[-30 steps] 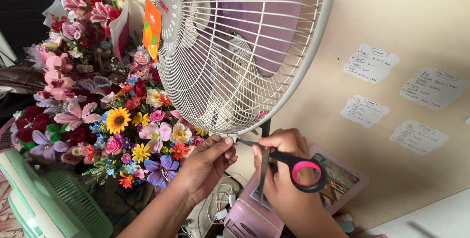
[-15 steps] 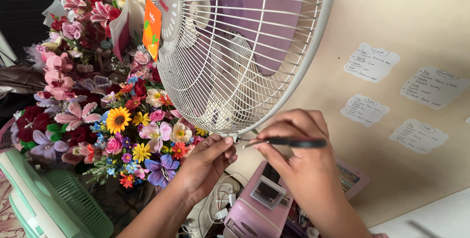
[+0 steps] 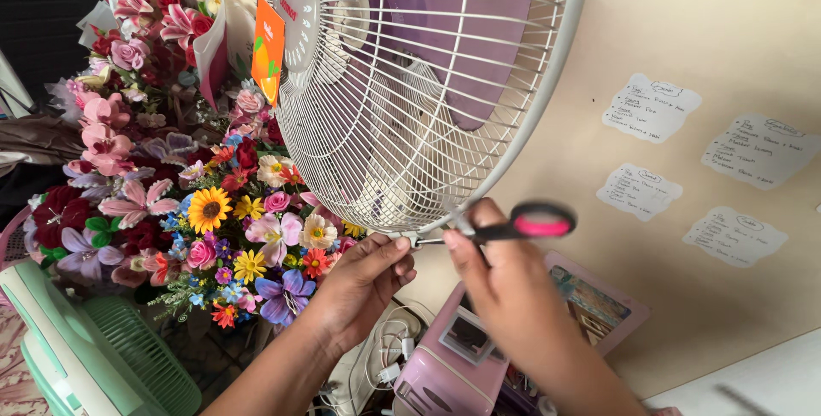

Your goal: The person holds an electric fan steady and uses scissors to cut at a fastener on the edge of the fan's front guard, repeatedly working at the same spot on the guard rim throughout the clip.

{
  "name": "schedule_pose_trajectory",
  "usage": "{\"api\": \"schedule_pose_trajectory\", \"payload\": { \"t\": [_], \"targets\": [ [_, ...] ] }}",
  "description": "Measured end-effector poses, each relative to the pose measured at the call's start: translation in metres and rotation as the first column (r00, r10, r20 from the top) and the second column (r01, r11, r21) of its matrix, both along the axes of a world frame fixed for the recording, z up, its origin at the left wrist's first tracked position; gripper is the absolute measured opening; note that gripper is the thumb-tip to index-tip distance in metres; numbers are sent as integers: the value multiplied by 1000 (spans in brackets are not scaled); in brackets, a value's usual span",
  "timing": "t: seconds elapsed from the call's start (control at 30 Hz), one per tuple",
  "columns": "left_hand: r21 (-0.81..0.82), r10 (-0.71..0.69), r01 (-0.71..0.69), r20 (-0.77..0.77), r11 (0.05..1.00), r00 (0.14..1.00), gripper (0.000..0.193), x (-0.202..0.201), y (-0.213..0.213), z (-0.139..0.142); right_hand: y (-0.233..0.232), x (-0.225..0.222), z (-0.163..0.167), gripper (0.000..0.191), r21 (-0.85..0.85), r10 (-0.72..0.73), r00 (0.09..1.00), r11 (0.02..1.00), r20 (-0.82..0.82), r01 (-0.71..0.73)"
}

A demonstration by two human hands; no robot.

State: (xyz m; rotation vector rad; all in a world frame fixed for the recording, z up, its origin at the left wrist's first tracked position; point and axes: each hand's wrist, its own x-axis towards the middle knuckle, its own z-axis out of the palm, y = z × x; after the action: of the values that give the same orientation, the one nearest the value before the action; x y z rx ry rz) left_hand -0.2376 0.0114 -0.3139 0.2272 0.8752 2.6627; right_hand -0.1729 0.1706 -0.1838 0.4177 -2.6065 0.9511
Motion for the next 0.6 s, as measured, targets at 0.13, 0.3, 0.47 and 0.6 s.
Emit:
{"api": "schedule_pose_trajectory", "payload": {
  "t": [0.13, 0.3, 0.47, 0.6],
  "targets": [
    [8, 2, -2, 16, 1000, 1000, 18, 1, 0, 1, -6, -1, -14, 15, 198, 213, 847, 972, -488, -130],
    [-14, -15, 15, 34, 1000, 999, 17, 1, -2, 6, -1, -8, -17, 19, 167, 237, 811, 971, -535, -173],
    [-6, -27, 27, 28, 1000, 999, 18, 3, -3, 8, 0, -5, -20, 25, 98, 128, 846, 991, -518, -90],
    [-17, -28, 28, 40, 999, 999, 18, 4, -3, 8, 0, 5, -26, 28, 125, -24, 849, 987, -528, 105]
  ]
}}
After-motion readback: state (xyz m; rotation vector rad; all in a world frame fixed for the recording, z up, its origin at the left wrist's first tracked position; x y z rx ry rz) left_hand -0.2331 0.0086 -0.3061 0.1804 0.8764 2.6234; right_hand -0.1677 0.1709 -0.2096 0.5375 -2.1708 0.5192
